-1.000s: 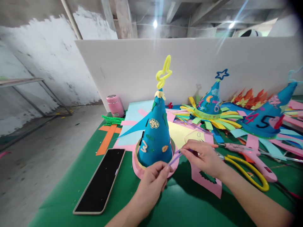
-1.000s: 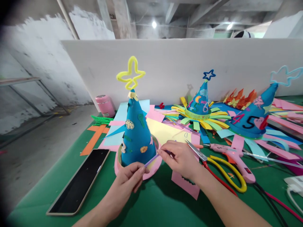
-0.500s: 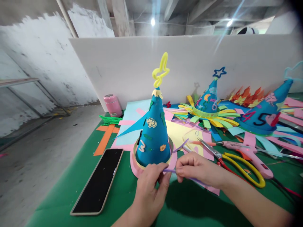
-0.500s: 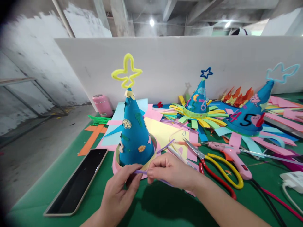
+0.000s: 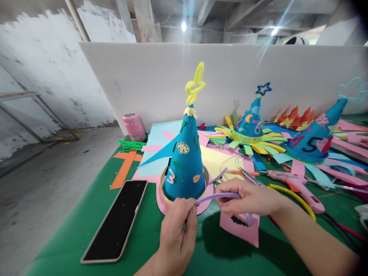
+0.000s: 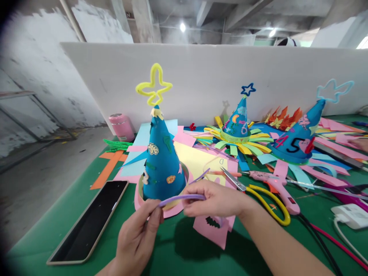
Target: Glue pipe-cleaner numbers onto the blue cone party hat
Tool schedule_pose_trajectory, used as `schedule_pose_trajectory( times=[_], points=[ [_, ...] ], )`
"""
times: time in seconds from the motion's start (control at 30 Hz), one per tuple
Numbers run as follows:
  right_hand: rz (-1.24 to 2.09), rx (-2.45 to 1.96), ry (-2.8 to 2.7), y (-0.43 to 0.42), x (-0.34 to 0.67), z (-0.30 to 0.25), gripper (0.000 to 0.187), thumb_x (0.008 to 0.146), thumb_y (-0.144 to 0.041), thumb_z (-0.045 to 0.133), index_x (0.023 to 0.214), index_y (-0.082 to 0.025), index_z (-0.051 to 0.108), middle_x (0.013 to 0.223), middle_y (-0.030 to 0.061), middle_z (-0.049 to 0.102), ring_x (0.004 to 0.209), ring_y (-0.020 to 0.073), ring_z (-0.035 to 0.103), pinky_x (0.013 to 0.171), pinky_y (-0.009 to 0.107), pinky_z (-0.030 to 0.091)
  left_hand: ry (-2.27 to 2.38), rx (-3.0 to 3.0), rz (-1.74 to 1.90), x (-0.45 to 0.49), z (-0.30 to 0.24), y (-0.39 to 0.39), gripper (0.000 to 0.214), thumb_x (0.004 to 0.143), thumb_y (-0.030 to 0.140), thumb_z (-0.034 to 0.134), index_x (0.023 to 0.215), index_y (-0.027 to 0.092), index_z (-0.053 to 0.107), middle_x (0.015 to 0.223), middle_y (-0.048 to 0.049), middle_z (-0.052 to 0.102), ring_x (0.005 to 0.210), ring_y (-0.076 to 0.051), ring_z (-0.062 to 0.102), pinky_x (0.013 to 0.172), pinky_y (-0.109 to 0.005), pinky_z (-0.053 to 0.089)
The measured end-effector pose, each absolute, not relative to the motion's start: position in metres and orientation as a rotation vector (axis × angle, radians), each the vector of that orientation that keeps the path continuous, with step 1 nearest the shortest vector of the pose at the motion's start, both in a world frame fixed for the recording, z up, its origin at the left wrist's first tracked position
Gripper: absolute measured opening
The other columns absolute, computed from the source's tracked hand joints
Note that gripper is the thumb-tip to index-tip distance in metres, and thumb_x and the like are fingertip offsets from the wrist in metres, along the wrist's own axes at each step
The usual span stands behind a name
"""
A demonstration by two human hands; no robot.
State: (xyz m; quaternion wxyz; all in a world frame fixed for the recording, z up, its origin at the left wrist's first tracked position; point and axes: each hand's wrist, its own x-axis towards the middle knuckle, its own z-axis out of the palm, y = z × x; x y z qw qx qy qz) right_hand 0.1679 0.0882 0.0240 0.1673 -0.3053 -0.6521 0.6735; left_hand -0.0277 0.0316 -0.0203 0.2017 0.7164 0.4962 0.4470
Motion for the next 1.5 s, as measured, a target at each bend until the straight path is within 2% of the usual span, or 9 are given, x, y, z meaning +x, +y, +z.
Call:
schedule_pose_trajectory(
  times=[0.27, 0.47, 0.63, 0.87, 1.17, 1.23, 1.33, 1.4, 1.5],
  points=[
    [1.641, -1.069, -1.839, 0.112, 0.211, 0.005, 0.016, 0.080, -0.030, 0.052, 0.086, -0.016, 0.057, 0.068, -0.0031, 0.047, 0.054, 0.0054, 0.041, 0.049, 0.016, 0.032, 1.221, 2.179, 1.094, -0.024, -0.037, 0.038, 0.016, 0.082, 0.013, 0.037, 0.072, 0.017, 0.049, 0.065, -0.0042, 0.053, 0.060, -0.014, 0.049, 0.057, -0.024, 0.039],
    [1.121, -1.174, -2.172, 0.114, 0.200, -0.009, 0.023, 0.079, -0.031, 0.050, 0.091, -0.017, 0.063, 0.091, 0.0051, 0.061, 0.086, 0.0181, 0.054, 0.077, 0.028, 0.041, 1.159, 2.299, 0.924, -0.021, -0.049, 0.043, 0.016, 0.083, 0.012, 0.036, 0.076, 0.017, 0.050, 0.073, -0.0054, 0.055, 0.069, -0.016, 0.051, 0.063, -0.027, 0.042],
    [0.852, -1.369, -2.114, 0.122, 0.208, -0.024, 0.025, 0.074, -0.027, 0.053, 0.096, -0.019, 0.062, 0.094, 0.0069, 0.063, 0.087, 0.0217, 0.057, 0.076, 0.032, 0.043, 1.117, 2.305, 1.169, -0.022, -0.049, 0.041, 0.015, 0.079, 0.006, 0.040, 0.084, 0.018, 0.049, 0.079, -0.0060, 0.055, 0.076, -0.016, 0.054, 0.066, -0.026, 0.045],
    [0.973, -1.324, -1.985, 0.127, 0.221, -0.030, 0.036, 0.070, -0.033, 0.059, 0.103, -0.017, 0.056, 0.084, 0.0046, 0.060, 0.080, 0.0185, 0.057, 0.073, 0.031, 0.046, 1.049, 2.178, 1.482, -0.030, -0.032, 0.026, 0.021, 0.076, 0.000, 0.036, 0.084, 0.016, 0.047, 0.085, -0.0064, 0.052, 0.076, -0.014, 0.052, 0.065, -0.023, 0.045],
    [1.174, -1.264, -1.895, 0.122, 0.220, -0.019, 0.051, 0.068, -0.041, 0.062, 0.112, -0.019, 0.051, 0.102, 0.0098, 0.058, 0.096, 0.0230, 0.054, 0.081, 0.036, 0.044, 0.978, 1.821, 1.993, -0.041, -0.003, 0.020, 0.019, 0.078, 0.002, 0.039, 0.079, 0.015, 0.052, 0.087, -0.0049, 0.055, 0.074, -0.015, 0.054, 0.065, -0.028, 0.045],
    [1.327, -1.097, -1.813, 0.120, 0.225, -0.012, 0.060, 0.066, -0.048, 0.061, 0.118, -0.022, 0.047, 0.113, 0.0103, 0.054, 0.108, 0.0252, 0.048, 0.086, 0.037, 0.041, 0.939, 1.842, 1.962, -0.044, -0.003, 0.016, 0.019, 0.080, 0.003, 0.038, 0.082, 0.015, 0.052, 0.087, -0.0057, 0.054, 0.074, -0.015, 0.054, 0.063, -0.027, 0.045],
    [1.418, -0.845, -1.555, 0.119, 0.233, -0.006, 0.063, 0.069, -0.064, 0.044, 0.119, -0.027, 0.045, 0.118, 0.0094, 0.052, 0.113, 0.0261, 0.044, 0.087, 0.040, 0.040, 0.887, 1.958, 1.774, -0.046, -0.010, 0.011, 0.019, 0.082, 0.006, 0.034, 0.088, 0.016, 0.050, 0.083, -0.0061, 0.053, 0.074, -0.015, 0.053, 0.063, -0.027, 0.046],
    [1.379, -0.843, -1.434, 0.121, 0.234, -0.007, 0.054, 0.075, -0.061, 0.037, 0.115, -0.027, 0.048, 0.113, 0.0093, 0.054, 0.107, 0.0252, 0.050, 0.082, 0.039, 0.043, 0.842, 2.115, 1.605, -0.046, -0.020, 0.010, 0.020, 0.083, 0.006, 0.033, 0.091, 0.017, 0.048, 0.082, -0.0071, 0.053, 0.074, -0.016, 0.052, 0.064, -0.028, 0.046],
    [1.265, -0.974, -1.496, 0.123, 0.221, -0.012, 0.042, 0.078, -0.046, 0.047, 0.115, -0.026, 0.048, 0.109, 0.0092, 0.055, 0.099, 0.0227, 0.053, 0.079, 0.037, 0.045, 0.759, 2.319, 1.468, -0.044, -0.037, 0.015, 0.017, 0.081, 0.008, 0.035, 0.091, 0.016, 0.046, 0.081, -0.0099, 0.054, 0.071, -0.017, 0.051, 0.059, -0.027, 0.045]
  ],
)
